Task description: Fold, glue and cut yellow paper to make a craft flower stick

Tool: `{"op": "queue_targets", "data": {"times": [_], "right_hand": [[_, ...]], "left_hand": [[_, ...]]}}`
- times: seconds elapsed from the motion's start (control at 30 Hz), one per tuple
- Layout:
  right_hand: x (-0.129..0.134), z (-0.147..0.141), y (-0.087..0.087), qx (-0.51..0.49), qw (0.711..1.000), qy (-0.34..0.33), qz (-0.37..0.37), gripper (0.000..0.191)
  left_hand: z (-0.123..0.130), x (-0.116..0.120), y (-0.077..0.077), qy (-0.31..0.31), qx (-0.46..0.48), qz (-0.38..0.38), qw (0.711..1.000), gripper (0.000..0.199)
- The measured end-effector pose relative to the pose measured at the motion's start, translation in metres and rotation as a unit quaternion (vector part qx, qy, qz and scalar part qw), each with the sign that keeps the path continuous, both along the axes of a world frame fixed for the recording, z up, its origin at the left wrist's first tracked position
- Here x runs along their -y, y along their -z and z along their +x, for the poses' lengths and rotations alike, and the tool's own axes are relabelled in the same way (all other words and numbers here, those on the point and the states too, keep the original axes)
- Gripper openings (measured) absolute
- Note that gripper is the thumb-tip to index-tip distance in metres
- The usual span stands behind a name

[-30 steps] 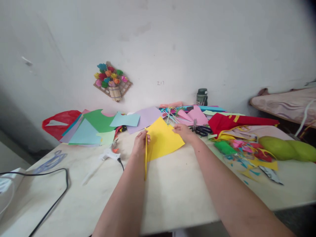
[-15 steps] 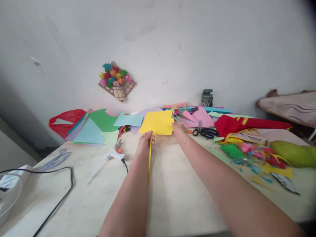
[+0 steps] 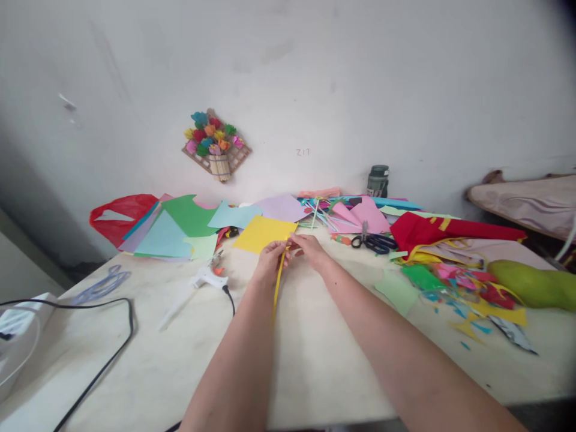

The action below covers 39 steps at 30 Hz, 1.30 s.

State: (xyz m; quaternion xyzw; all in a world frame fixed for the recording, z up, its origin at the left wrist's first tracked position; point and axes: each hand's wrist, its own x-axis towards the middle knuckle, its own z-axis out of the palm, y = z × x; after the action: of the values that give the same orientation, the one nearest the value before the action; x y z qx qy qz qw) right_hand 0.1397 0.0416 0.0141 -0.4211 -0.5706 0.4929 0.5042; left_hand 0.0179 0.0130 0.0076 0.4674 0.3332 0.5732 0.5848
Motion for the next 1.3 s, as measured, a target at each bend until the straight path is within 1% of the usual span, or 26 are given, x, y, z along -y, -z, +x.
{"op": "queue_targets", "data": {"times": [0.07,0.13,0.3,0.47,0.53,0.6,0.7,0.77,0.83,0.93,1.0,1.17,1.3], "right_hand": [[0.003,-0.001,0.0,-0.04,0.999,-0.012,-0.001,0.035],[0.002,-0.001,0.001,-0.047,0.999,-0.017,0.01,0.03],[-0.002,0.005,0.004,-0.03,0.999,-0.02,0.027,0.02],[-0.004,0.007,0.006,0.005,0.998,-0.005,0.055,0.016],[-0.005,0.006,0.006,0.042,0.996,0.014,0.075,0.014],[-0.005,0.004,0.005,0.104,0.987,0.048,0.109,0.011],[-0.004,0.002,0.003,0.219,0.953,0.108,0.179,0.01],[-0.003,0.001,0.003,0.26,0.934,0.13,0.207,0.01],[-0.003,0.001,0.003,0.263,0.933,0.134,0.205,0.01],[-0.005,0.002,0.005,0.243,0.946,0.13,0.173,0.012],[-0.006,0.003,0.006,0.242,0.947,0.13,0.167,0.012],[-0.004,0.004,0.005,0.281,0.928,0.14,0.2,0.013],[-0.001,0.009,0.0,0.309,0.92,0.136,0.196,0.02]], "left_hand": [[0.0,0.0,0.0,0.008,-0.008,-0.005,1.0,0.031],[0.001,0.0,0.001,0.015,-0.014,-0.006,1.0,0.031],[0.002,0.001,0.001,0.028,-0.038,0.007,0.999,0.03],[0.004,0.001,0.002,0.03,-0.055,0.007,0.998,0.031],[0.004,0.001,0.002,0.028,-0.057,0.006,0.998,0.03],[0.005,0.001,0.002,0.024,-0.056,0.004,0.998,0.028],[0.006,0.002,0.001,0.012,-0.051,-0.003,0.999,0.026],[0.006,0.002,0.0,0.007,-0.049,-0.007,0.999,0.025],[0.006,0.002,0.0,0.008,-0.051,-0.006,0.999,0.024],[0.005,0.001,0.001,0.012,-0.055,-0.003,0.998,0.024],[0.005,-0.001,0.003,0.016,-0.06,-0.001,0.998,0.023],[0.006,-0.001,0.003,0.013,-0.07,-0.008,0.997,0.023],[0.009,0.002,-0.002,0.004,-0.073,-0.018,0.997,0.024]]}}
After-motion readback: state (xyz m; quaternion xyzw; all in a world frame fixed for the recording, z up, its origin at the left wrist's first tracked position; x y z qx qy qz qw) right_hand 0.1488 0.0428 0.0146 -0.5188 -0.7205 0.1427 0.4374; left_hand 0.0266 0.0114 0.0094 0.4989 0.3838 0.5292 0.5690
